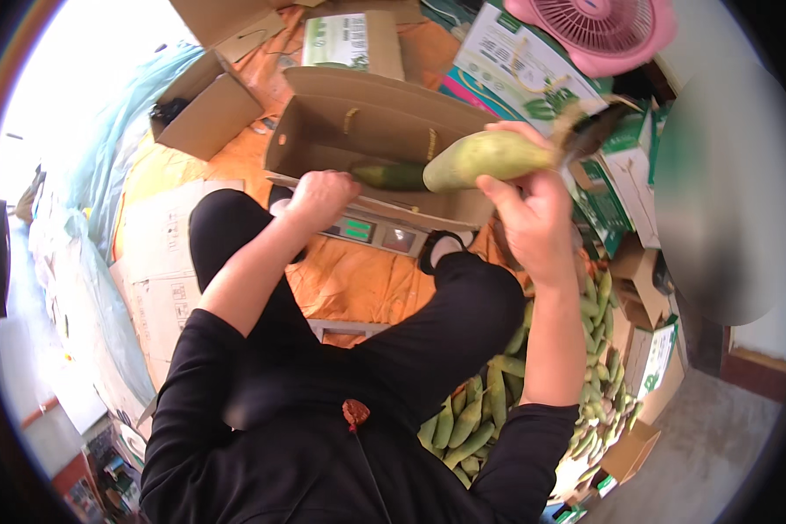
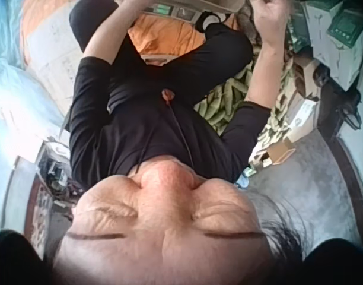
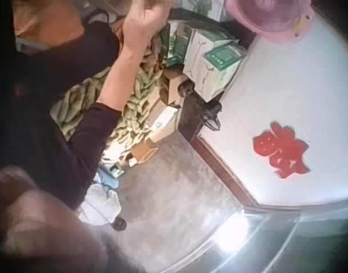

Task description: Sorting and packing green vegetables into cardboard boxes and weighing them.

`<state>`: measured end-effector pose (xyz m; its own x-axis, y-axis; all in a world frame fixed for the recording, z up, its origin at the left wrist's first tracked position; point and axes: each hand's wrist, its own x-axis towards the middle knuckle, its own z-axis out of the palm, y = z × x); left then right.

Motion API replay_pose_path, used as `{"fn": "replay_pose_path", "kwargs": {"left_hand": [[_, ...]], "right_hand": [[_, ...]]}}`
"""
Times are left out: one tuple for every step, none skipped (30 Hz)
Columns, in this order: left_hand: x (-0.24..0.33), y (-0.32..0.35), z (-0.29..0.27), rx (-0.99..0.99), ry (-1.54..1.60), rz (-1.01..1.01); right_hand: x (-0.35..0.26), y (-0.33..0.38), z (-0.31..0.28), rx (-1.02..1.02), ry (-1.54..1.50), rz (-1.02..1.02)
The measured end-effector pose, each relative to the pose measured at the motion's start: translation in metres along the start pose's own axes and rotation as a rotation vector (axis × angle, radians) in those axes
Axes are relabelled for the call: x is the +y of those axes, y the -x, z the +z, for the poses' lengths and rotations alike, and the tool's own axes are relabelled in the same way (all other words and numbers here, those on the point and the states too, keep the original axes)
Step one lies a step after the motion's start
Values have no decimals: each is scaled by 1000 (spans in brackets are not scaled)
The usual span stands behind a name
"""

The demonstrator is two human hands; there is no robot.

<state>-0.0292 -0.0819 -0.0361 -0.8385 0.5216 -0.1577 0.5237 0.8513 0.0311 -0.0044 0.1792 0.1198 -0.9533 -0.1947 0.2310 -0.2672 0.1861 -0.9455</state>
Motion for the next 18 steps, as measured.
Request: {"fn": "replay_pose_path", "kwargs": {"left_hand": [[-1,0,-1,-46,11,-17],[-2,0,0,-45,31,-9],[-3,1,-1,-44,50,-3],[0,-2,-4,-57,53,-8],[0,-2,-6,-79,47,-30],[-2,-1,-3,-116,76,-36],[-8,2,-4,-148,95,-58],[-7,2,-3,-120,97,-65],[-4,3,-2,-93,97,-80],[-2,3,2,-22,123,-87],[2,2,-4,-61,136,-84],[5,2,-8,-77,164,-70],[5,3,-3,-30,177,-69],[7,2,4,36,172,-76],[10,0,11,73,185,-74],[12,0,16,136,175,-99],[12,2,17,162,184,-116],[12,2,19,166,182,-124]], "right_hand": [[14,-10,15,-39,45,19],[25,-18,27,-96,85,72],[39,-27,41,-153,126,122],[62,-34,45,-190,324,80],[88,-38,55,-224,392,17],[99,-43,67,-304,525,37],[105,-49,81,-382,654,34],[118,-51,88,-455,716,63],[131,-51,93,-531,778,82],[146,-51,95,-595,831,82],[163,-51,94,-657,889,88],[175,-50,93,-696,964,132],[182,-53,98,-790,1044,223],[190,-56,99,-863,1078,266],[200,-56,101,-878,1045,263],[205,-60,105,-906,1063,254],[210,-63,112,-927,1055,221],[216,-65,119,-986,1065,279]]}}
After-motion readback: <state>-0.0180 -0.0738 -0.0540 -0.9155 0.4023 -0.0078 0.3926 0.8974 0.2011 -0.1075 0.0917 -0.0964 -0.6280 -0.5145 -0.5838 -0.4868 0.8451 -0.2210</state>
